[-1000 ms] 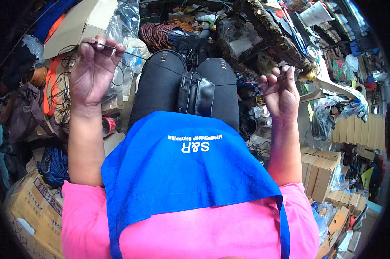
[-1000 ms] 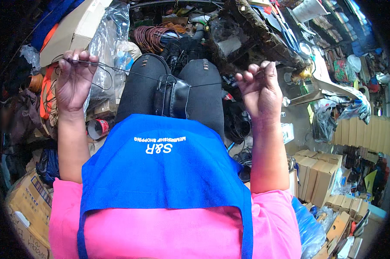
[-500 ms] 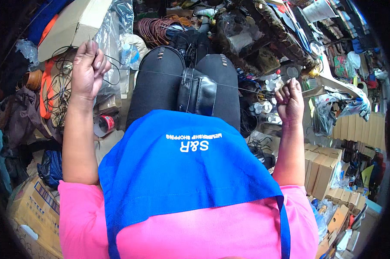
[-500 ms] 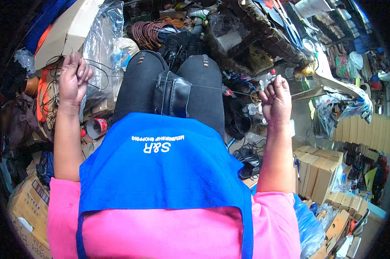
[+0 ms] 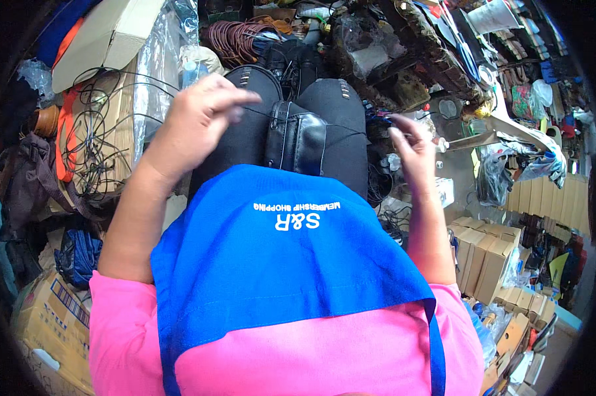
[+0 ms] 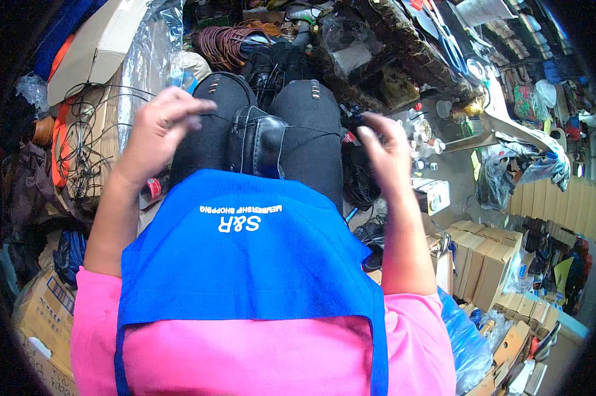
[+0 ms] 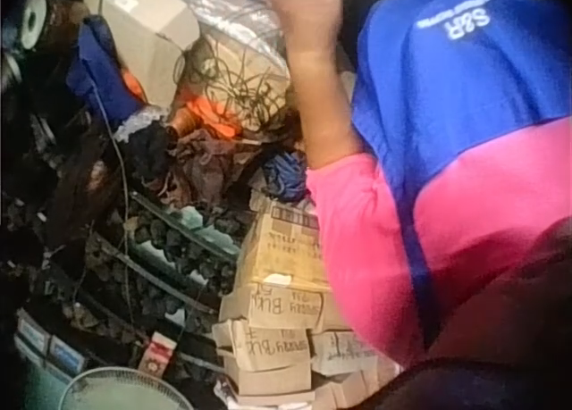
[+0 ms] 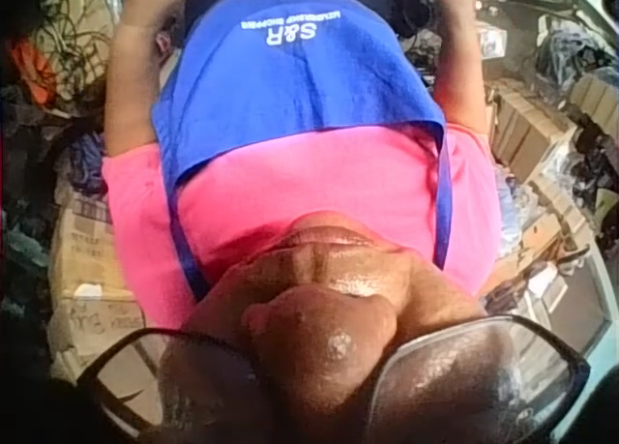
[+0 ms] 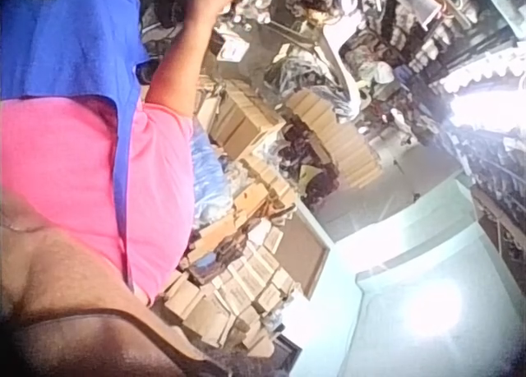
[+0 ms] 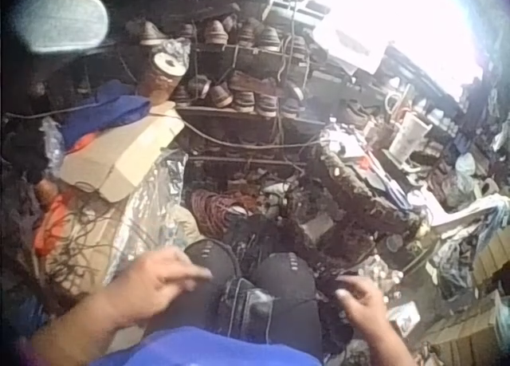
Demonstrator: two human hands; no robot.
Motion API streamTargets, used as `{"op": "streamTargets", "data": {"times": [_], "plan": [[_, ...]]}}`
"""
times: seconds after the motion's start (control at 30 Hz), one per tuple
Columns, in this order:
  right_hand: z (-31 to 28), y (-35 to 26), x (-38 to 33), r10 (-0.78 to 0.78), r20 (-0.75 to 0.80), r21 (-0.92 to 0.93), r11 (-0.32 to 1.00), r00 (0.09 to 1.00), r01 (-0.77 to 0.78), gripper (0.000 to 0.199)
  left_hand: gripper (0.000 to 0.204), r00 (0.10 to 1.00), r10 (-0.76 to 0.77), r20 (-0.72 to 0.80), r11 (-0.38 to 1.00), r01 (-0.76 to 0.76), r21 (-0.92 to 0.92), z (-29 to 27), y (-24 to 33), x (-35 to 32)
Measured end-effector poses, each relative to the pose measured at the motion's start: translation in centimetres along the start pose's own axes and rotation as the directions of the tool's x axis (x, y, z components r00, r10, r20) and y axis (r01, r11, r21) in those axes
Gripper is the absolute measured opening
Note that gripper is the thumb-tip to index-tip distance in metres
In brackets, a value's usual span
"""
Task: Manually sewing a black leather shoe component using needle and thread.
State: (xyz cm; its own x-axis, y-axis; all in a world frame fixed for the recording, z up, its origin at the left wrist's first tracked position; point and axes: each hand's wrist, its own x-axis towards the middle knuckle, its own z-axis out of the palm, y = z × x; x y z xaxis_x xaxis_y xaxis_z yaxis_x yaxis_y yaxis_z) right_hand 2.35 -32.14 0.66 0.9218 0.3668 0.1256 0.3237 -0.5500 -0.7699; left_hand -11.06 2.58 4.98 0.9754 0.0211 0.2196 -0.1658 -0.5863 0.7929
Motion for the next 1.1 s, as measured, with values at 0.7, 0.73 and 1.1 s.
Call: {"op": "streamTargets", "data": {"times": [0.7, 0.73, 1.1], "plan": [[5.9, -7.4, -1.2, 0.137, 0.508, 0.18, 0.949, 0.851, -0.26, 0.027, 0.019, 0.992, -0.025, 0.122, 1.0, 0.026, -0.007, 3.2, -0.1, -0.1], [5.9, -7.4, -1.2, 0.141, 0.506, 0.189, 0.944, 0.851, -0.269, 0.027, 0.019, 0.994, 0.027, 0.106, 0.999, -0.03, 0.028, 3.2, -0.1, -0.1], [6.1, -7.2, -1.4, 0.121, 0.491, 0.213, 0.943, 0.863, -0.254, 0.027, 0.013, 0.983, 0.185, 0.006, 0.92, -0.175, 0.351, 3.2, 0.5, 0.7]]}}
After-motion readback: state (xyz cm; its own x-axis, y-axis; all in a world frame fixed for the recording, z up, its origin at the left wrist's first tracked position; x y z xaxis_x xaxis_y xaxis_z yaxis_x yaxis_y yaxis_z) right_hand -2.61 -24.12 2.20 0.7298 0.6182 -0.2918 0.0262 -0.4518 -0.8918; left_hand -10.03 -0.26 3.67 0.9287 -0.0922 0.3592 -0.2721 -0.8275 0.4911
